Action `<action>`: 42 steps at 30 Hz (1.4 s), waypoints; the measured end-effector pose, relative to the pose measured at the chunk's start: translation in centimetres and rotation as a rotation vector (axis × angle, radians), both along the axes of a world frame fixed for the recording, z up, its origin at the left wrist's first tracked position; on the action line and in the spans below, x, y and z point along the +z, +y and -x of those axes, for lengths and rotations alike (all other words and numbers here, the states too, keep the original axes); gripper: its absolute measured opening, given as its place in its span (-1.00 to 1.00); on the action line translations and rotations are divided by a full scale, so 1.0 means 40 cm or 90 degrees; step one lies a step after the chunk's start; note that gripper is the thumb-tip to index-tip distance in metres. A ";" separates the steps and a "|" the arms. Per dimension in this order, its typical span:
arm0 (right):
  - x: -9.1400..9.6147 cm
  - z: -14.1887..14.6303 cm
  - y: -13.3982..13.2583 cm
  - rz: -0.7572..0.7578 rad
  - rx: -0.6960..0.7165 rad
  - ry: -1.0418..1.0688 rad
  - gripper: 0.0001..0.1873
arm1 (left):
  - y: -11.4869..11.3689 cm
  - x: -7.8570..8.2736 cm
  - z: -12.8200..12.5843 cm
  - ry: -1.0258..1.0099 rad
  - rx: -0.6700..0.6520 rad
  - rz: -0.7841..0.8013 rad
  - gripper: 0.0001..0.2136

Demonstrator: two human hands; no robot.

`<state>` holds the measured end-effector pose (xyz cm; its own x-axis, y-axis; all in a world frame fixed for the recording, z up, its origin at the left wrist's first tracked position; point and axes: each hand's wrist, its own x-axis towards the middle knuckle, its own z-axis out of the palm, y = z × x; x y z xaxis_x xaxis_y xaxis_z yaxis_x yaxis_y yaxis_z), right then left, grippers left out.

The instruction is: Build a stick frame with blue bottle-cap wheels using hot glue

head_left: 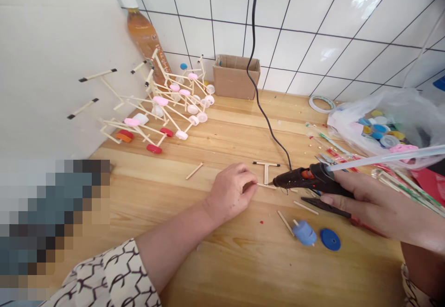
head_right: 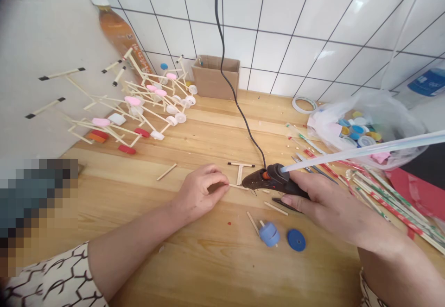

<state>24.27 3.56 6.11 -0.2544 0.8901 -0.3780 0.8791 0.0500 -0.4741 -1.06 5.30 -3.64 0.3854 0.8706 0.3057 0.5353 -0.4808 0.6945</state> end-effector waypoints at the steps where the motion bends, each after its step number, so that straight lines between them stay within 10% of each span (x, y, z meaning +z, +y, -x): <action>1: -0.001 0.000 0.000 0.000 -0.001 0.001 -0.68 | 0.000 0.000 0.000 0.000 0.001 0.001 -0.92; 19: -0.005 -0.008 0.005 -0.004 0.005 -0.022 -0.64 | 0.000 -0.001 0.000 -0.001 -0.001 -0.003 -0.92; 42: -0.028 -0.089 0.059 -0.021 -0.164 0.320 -0.74 | 0.002 -0.003 -0.001 -0.003 -0.002 0.001 -0.91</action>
<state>27.83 5.93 4.98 -0.1686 0.9568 -0.2369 0.5315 -0.1142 -0.8394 -1.03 5.39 -3.77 0.3860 0.8701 0.3065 0.5308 -0.4812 0.6976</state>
